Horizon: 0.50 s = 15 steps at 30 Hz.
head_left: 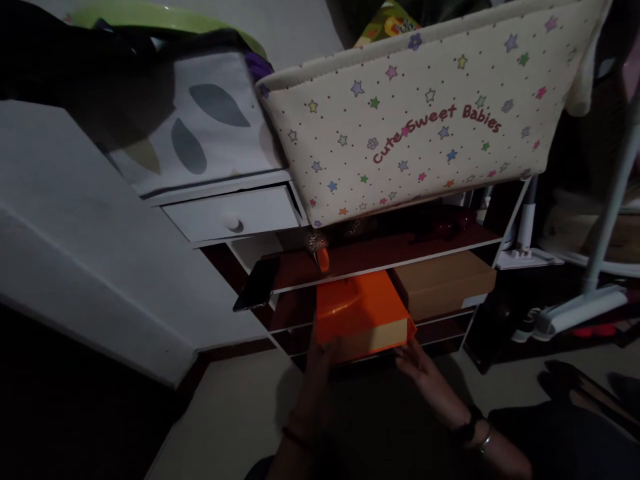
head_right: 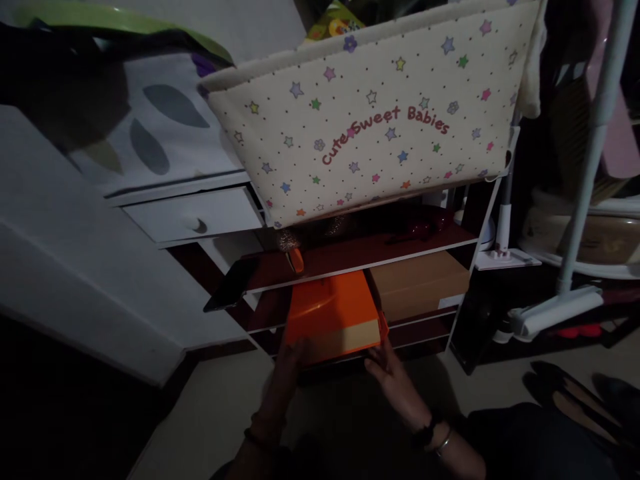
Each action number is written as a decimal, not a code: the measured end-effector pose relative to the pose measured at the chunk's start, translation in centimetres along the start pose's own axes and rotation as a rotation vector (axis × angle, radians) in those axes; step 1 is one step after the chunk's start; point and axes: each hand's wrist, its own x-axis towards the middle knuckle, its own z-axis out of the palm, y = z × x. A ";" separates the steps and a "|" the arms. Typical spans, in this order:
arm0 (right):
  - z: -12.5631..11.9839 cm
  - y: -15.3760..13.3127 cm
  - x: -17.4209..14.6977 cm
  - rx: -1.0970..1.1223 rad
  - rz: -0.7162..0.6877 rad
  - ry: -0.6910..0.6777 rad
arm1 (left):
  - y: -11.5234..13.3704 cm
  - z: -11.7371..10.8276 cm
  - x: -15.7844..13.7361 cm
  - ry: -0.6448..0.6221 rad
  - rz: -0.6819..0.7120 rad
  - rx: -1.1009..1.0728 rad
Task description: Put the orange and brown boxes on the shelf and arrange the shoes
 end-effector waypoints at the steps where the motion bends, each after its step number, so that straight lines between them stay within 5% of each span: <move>1: -0.8 -0.1 0.2 -0.065 0.014 0.000 | -0.2 0.1 0.3 0.015 0.006 -0.001; 6: -6.3 -3.4 0.8 -0.461 -0.152 0.028 | -1.0 0.8 1.5 0.097 0.004 0.053; 12: -15.3 -11.0 5.2 -0.640 -0.694 0.564 | -0.6 1.2 2.5 0.143 0.049 0.100; 15: -18.2 -13.0 8.3 -0.681 -0.684 0.484 | -0.8 1.3 3.1 0.159 0.080 0.103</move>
